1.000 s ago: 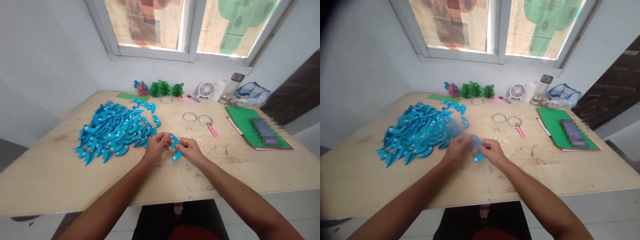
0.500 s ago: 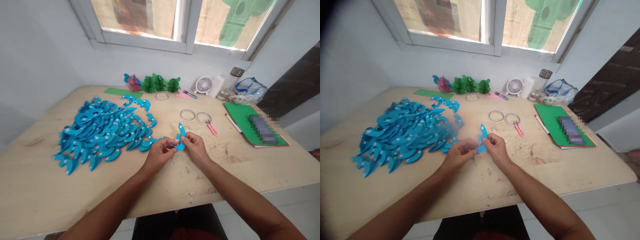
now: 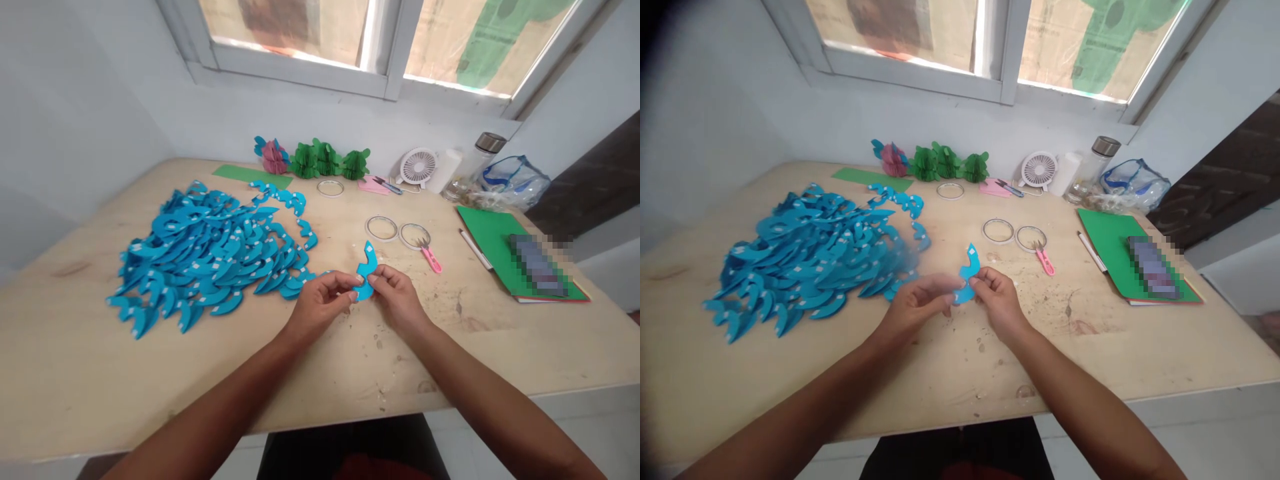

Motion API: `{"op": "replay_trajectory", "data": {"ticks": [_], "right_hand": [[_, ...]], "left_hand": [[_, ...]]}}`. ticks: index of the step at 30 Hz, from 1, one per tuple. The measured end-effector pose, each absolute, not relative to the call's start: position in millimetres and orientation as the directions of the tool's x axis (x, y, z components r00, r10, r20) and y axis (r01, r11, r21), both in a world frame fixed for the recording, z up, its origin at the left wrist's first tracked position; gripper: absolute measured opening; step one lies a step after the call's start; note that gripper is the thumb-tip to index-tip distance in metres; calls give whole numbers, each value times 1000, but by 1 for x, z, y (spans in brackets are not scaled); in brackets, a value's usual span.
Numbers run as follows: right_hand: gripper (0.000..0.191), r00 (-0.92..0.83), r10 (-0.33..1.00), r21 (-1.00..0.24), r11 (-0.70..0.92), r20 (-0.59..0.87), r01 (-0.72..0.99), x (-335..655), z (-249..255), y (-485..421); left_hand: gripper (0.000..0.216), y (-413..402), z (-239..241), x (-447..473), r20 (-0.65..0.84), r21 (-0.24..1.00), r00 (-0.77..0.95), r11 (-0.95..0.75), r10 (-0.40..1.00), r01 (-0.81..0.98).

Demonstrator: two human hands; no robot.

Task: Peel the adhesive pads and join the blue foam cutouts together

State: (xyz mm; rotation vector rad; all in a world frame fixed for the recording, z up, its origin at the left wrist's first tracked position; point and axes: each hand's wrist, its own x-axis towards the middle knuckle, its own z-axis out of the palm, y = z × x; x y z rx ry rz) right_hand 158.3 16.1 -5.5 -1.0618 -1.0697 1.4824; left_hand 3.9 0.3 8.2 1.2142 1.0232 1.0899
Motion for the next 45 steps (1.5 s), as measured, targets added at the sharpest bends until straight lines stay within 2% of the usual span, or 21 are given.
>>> {"op": "replay_trajectory", "data": {"ticks": [8, 19, 23, 28, 33, 38, 45], "right_hand": [[14, -250, 950, -878, -274, -185, -392, 161, 1, 17], [15, -328, 918, -826, -356, -222, -436, 162, 0, 17], [14, -317, 920, -814, -361, -231, -456, 162, 0, 17], [14, -274, 938, -845, -316, -211, -431, 161, 0, 17], [15, -204, 960, -882, -259, -191, -393, 159, -2, 16], [18, -175, 970, -906, -221, -167, -361, 157, -1, 14], [18, -190, 972, -924, -193, -136, -330, 157, -2, 14]], "left_hand": [[21, -2, 13, 2, 19, 988, 252, 21, 968, -154], [19, 0, 11, 0, 51, 982, 297, 6, 954, -188], [21, 0, 6, 1, 116, 991, 258, -93, 959, -101], [20, -3, 5, 3, 253, 955, 195, -277, 948, 107], [22, -4, 3, 4, 297, 922, 206, -336, 932, 193], [21, -4, 1, 6, 262, 951, 208, -289, 942, 112], [18, -1, 4, 6, 84, 994, 211, -68, 974, -82]]}}
